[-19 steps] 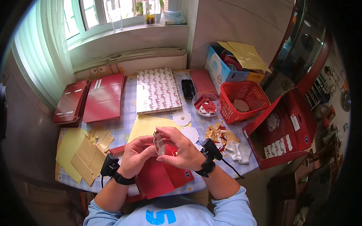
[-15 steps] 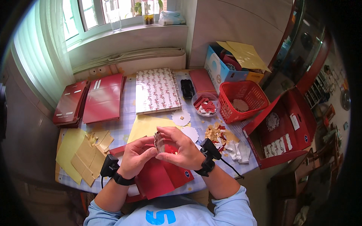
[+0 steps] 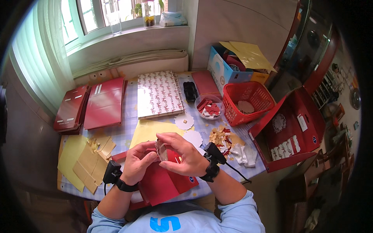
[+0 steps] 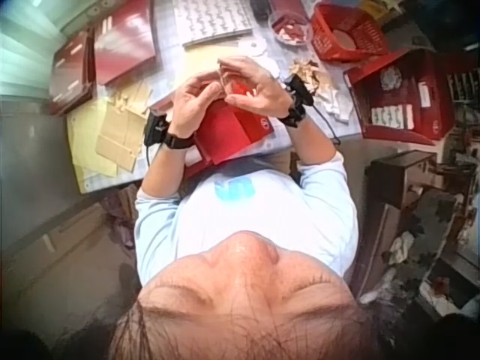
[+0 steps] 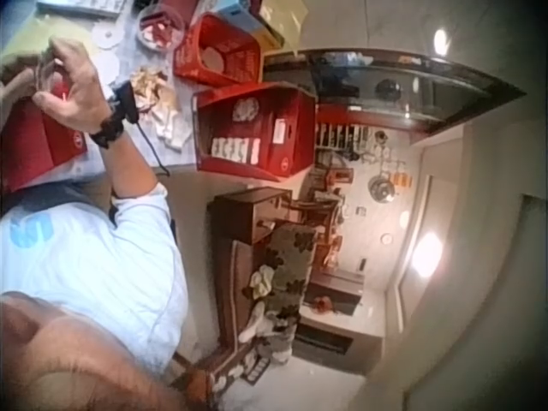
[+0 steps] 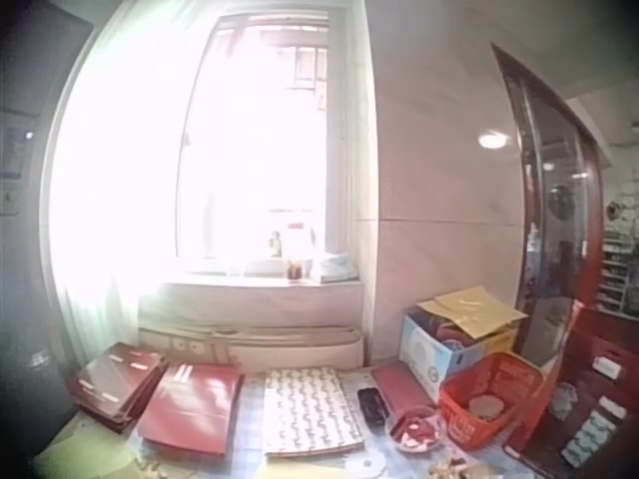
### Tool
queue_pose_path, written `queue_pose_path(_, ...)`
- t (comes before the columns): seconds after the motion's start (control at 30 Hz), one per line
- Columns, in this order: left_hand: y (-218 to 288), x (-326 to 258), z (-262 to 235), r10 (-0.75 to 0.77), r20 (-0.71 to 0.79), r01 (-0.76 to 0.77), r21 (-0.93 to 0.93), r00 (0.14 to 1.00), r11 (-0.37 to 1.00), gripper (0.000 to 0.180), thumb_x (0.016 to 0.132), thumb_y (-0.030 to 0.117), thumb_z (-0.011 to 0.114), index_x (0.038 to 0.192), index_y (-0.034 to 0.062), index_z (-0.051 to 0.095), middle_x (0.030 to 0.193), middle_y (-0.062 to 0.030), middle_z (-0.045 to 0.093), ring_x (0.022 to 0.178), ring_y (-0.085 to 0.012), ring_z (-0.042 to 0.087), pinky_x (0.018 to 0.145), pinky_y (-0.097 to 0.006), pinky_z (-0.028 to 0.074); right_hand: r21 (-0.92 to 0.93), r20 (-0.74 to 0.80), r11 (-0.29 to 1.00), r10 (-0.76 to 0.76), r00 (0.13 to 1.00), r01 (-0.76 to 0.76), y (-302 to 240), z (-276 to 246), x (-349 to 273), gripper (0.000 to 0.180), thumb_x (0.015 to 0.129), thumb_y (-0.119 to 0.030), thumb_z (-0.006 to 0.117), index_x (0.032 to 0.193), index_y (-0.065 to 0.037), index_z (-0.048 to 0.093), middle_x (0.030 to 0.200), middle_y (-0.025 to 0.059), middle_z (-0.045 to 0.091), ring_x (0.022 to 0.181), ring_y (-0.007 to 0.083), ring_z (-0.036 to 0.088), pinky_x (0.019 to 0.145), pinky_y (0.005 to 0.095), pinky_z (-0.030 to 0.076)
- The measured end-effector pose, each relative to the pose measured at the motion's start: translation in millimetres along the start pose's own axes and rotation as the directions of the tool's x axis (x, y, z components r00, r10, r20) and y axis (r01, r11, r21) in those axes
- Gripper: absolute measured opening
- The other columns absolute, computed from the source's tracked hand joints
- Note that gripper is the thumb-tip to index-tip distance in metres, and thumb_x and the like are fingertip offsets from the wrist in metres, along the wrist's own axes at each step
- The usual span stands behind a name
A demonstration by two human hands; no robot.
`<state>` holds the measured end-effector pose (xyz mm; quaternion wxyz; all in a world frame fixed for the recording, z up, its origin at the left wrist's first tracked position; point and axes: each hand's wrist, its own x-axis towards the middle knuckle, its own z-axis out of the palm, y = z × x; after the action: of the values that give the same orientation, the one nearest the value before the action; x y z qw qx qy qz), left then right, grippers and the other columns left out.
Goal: Folding and assembling red paper cardholders and attaching decorative paper cutouts.
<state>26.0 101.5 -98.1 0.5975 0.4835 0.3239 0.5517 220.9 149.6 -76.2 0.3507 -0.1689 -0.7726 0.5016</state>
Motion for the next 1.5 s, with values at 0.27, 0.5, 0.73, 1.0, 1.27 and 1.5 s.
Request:
queue_pose_path(0.27, 3, -1, 2, 0.013, 0.008, -0.014, 0.061, 1.000, 0.998, 0.035, 0.090, 0.007, 0.063, 0.122, -0.0038, 0.056, 0.112, -0.0110, 0.063, 0.097, -0.0134, 0.063, 0.084, -0.026, 0.053, -0.127, -0.017, 0.992, 0.005, 1.000, -0.007, 0, 0, -1, 0.068, 0.079, -0.001, 0.071, 0.139, 0.003, 0.038, 0.135, 0.0157, 0.039, 0.126, 0.0242, 0.044, 0.105, 0.0372, 0.042)
queue_pose_path(0.5, -1, 1, 1, -0.006, -0.048, 0.008, 0.050, 0.999, 0.999, 0.030, 0.092, 0.008, 0.060, 0.120, -0.0034, 0.059, 0.111, -0.0105, 0.064, 0.096, -0.0148, 0.064, 0.085, -0.026, 0.053, 0.092, -0.051, 0.996, -0.008, 0.999, 0.012, 0, 3, 0, 0.065, 0.080, -0.002, 0.071, 0.138, 0.002, 0.040, 0.135, 0.0145, 0.039, 0.127, 0.0234, 0.043, 0.105, 0.0358, 0.041)
queue_pose_path(0.73, 4, -2, 5, 0.032, -0.016, -0.032, 0.023, 0.999, 0.999, 0.034, 0.090, 0.004, 0.061, 0.122, -0.0047, 0.055, 0.109, -0.0120, 0.064, 0.097, -0.0159, 0.064, 0.086, -0.029, 0.053, -0.132, -0.063, 0.991, -0.003, 0.998, -0.006, 1, 2, -1, 0.068, 0.079, -0.005, 0.074, 0.137, 0.003, 0.040, 0.134, 0.0147, 0.039, 0.124, 0.0229, 0.045, 0.104, 0.0354, 0.042)
queue_pose_path(1.0, 4, -3, 3, 0.003, -0.005, -0.003, 0.038, 1.000, 0.999, 0.027, 0.090, 0.004, 0.062, 0.115, -0.0043, 0.060, 0.106, -0.0094, 0.065, 0.095, -0.0129, 0.063, 0.083, -0.025, 0.052, -0.198, -0.092, 0.980, -0.034, 0.995, 0.015, 3, 2, -1, 0.071, 0.076, -0.006, 0.075, 0.137, 0.003, 0.040, 0.132, 0.0149, 0.041, 0.120, 0.0220, 0.048, 0.101, 0.0338, 0.044)
queue_pose_path(1.27, 1, -5, 3, 0.024, -0.034, -0.019, 0.146, 0.999, 0.989, 0.025, 0.091, 0.004, 0.060, 0.115, -0.0037, 0.061, 0.103, -0.0078, 0.066, 0.090, -0.0101, 0.063, 0.081, -0.023, 0.052, -0.279, -0.136, 0.959, -0.091, 0.987, 0.050, 3, 3, 1, 0.072, 0.071, -0.013, 0.079, 0.133, 0.002, 0.046, 0.127, 0.0181, 0.048, 0.118, 0.0298, 0.050, 0.099, 0.0353, 0.041)
queue_pose_path(1.5, 7, -6, 17, 0.018, -0.167, 0.006, 0.141, 0.986, 0.990, 0.045, 0.087, -0.007, 0.054, 0.131, -0.0002, 0.046, 0.098, -0.0087, 0.066, 0.088, -0.0101, 0.063, 0.077, -0.022, 0.051, -0.484, -0.163, 0.872, -0.171, 0.972, 0.073, 1, 13, 1, 0.072, 0.069, -0.005, 0.078, 0.132, 0.001, 0.046, 0.128, 0.0178, 0.048, 0.116, 0.0315, 0.052, 0.096, 0.0352, 0.046)
